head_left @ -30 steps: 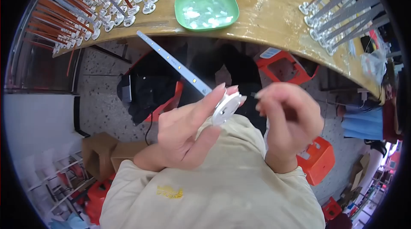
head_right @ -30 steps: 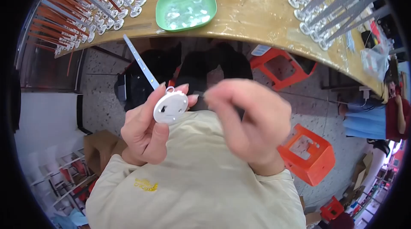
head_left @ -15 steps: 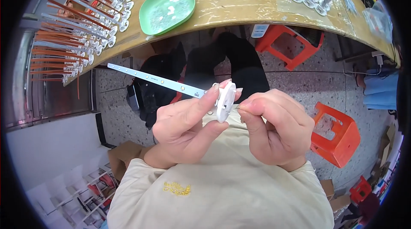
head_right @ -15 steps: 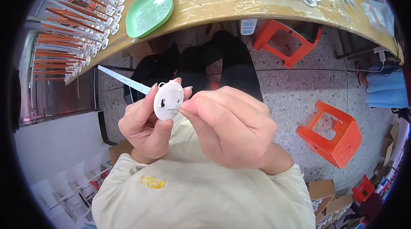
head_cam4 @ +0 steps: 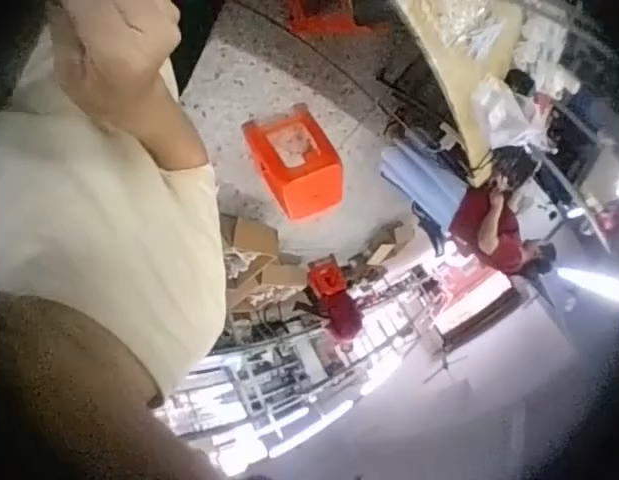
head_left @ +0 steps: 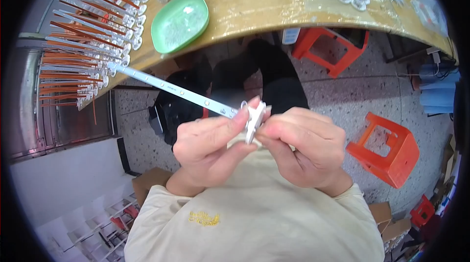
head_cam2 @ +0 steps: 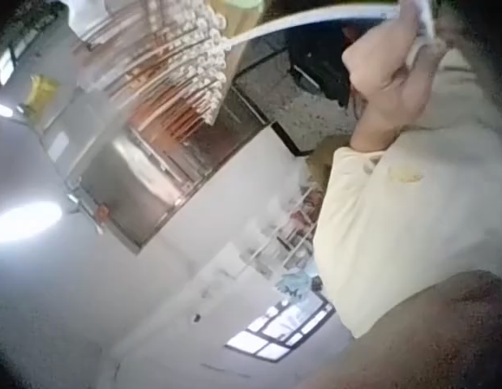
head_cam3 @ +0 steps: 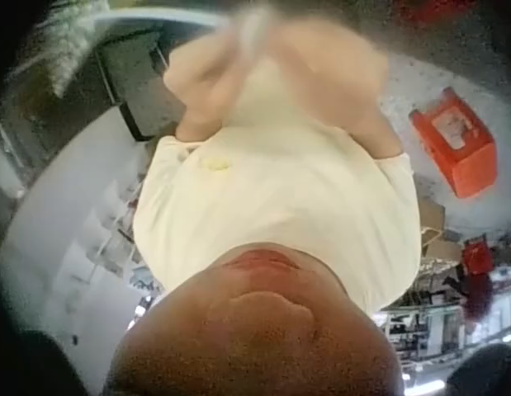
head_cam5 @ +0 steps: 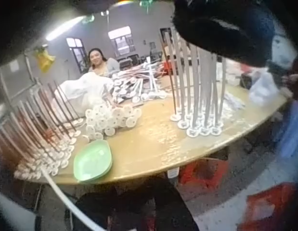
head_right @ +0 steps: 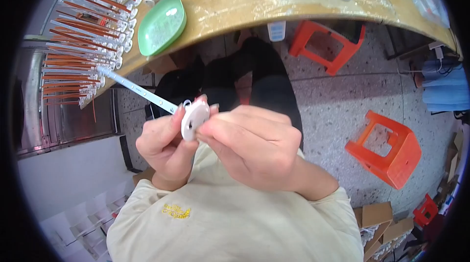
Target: Assembling light strips by attaching white plastic bases to the flexible strip components.
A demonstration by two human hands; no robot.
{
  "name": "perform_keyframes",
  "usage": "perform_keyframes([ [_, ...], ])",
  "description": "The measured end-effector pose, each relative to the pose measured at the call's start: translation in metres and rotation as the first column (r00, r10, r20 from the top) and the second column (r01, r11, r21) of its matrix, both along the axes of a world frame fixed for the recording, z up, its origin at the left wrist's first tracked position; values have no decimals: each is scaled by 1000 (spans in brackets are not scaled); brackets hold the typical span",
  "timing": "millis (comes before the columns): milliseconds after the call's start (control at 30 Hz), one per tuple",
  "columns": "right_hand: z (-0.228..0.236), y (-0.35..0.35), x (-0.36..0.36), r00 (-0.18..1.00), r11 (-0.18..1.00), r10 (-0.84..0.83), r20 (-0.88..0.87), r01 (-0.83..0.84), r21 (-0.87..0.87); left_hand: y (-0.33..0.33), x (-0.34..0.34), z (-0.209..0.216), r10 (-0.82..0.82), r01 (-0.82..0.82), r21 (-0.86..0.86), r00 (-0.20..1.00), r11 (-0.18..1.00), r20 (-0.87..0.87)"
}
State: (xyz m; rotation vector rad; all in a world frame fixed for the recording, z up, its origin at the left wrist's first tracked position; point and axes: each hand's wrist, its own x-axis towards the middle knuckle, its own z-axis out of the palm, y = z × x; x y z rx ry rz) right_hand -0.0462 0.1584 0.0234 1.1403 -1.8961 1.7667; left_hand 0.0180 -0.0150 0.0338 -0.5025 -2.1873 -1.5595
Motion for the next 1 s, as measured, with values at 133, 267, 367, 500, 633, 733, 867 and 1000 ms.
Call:
perform_keyframes([
  [133,-3,6,-15,979,971,178,95,-160,-176,-7,-9,16,17,-16,-64,1000,998,3],
  [267,-7,14,-39,992,950,-15,129,55,-306,-10,-20,30,37,-44,-63,993,997,-108],
  [367,-9,0,-85,977,959,-198,80,210,-188,-19,-35,45,51,-69,-114,987,991,-150],
  [500,-27,-24,-164,934,936,-352,-64,353,2,-33,-64,65,64,-124,-292,977,948,-206],
  [633,-43,-35,-207,946,927,-325,-7,320,197,-66,-111,81,85,-146,-352,980,925,-182],
  [733,-41,-36,-209,949,932,-294,116,257,254,-107,-148,81,113,-116,-390,993,913,-30],
  [867,-46,-32,-213,931,926,-316,181,261,273,-141,-202,97,-88,102,-62,977,993,193],
  [1000,-44,-34,-212,933,909,-318,167,251,332,-178,-249,99,-110,114,4,945,993,309],
])
